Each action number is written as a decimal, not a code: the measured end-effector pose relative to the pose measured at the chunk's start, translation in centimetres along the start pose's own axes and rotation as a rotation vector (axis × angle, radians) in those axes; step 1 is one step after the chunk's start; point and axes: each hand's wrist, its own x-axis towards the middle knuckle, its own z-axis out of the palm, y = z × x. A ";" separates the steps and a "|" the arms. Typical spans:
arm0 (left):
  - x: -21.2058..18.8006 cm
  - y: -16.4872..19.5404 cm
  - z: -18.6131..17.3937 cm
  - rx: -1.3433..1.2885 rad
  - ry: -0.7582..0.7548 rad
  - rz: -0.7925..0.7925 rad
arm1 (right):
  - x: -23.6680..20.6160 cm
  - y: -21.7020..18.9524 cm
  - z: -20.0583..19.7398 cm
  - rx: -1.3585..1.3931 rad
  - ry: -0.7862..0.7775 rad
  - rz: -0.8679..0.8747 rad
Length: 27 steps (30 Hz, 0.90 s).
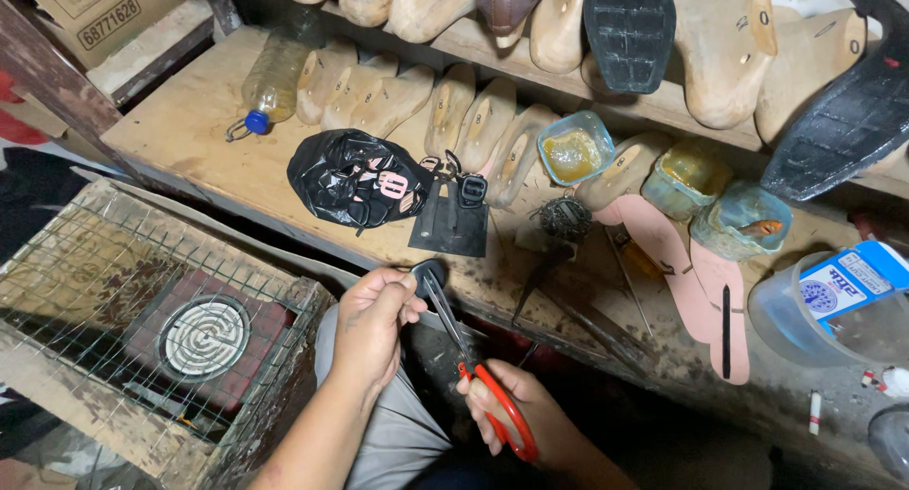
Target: The person trims the edges of small black plastic shoe buckles using red-handled scissors and a hammer. They repeatedly cut and tap the buckles on a wooden workbench, handling each buckle one at a time.
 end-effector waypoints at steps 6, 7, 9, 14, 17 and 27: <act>-0.1 -0.1 0.0 -0.039 0.019 -0.028 | -0.8 -1.8 1.6 -0.162 0.154 0.087; -0.1 -0.1 0.1 -0.036 0.023 -0.029 | -1.0 -2.1 1.8 -0.151 0.161 0.094; -0.2 -0.2 0.2 -0.031 0.032 -0.030 | -1.1 -2.6 2.1 -0.131 0.175 0.108; -0.4 -0.2 0.4 -0.060 0.035 -0.024 | -1.2 -3.0 2.3 -0.116 0.182 0.130; -0.4 -0.2 0.5 -0.077 0.038 -0.026 | -1.3 -2.9 2.2 -0.125 0.181 0.121; -0.6 -0.2 0.9 -0.014 0.002 0.012 | -1.1 -1.3 1.2 -0.156 0.196 0.129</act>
